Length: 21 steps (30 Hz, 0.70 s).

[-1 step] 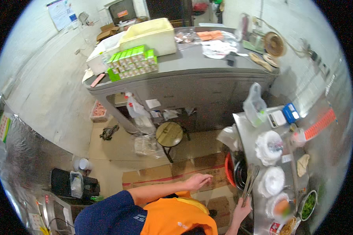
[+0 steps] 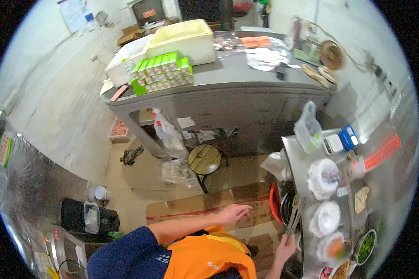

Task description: The person prepares food by applying sauce to a taco shell, adding lettuce with tongs, filling it with cooked meat, and then bagging the assembled taco into a small plastic pouch.

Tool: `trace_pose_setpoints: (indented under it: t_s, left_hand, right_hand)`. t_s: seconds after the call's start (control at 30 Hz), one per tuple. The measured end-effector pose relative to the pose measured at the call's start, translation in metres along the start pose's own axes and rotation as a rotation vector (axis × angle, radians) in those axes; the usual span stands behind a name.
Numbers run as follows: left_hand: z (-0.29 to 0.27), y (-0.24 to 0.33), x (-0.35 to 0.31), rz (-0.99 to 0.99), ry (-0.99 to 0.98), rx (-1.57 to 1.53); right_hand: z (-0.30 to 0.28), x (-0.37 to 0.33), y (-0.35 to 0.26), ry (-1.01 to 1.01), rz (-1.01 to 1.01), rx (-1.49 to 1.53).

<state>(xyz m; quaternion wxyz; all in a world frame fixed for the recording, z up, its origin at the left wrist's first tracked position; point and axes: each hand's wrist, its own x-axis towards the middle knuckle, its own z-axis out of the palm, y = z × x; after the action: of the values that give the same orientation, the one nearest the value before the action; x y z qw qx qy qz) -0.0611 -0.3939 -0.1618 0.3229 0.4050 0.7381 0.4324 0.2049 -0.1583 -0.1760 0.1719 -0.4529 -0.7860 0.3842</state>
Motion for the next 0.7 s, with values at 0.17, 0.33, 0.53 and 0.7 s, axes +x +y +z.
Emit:
trace_pose_setpoints:
  t_s: [0.17,0.33,0.53,0.7]
  left_hand:
    - [-0.130,-0.057,-0.052,0.027,0.273,0.062]
    - [-0.240,-0.107,-0.089,0.008,0.478,-0.074]
    - [-0.358,-0.182,-0.173,-0.252,0.578,-0.195]
    - [-0.430,-0.256,-0.269,-0.357,0.770,-0.269]
  right_hand:
    - [0.110,-0.025,-0.133,-0.186,0.144,0.340]
    - [0.214,-0.005,-0.221,-0.250,0.117,0.417]
    - [0.363,0.036,-0.336,-0.298,0.385,0.631]
    - [0.458,0.036,-0.429,-0.247,0.528,0.828]
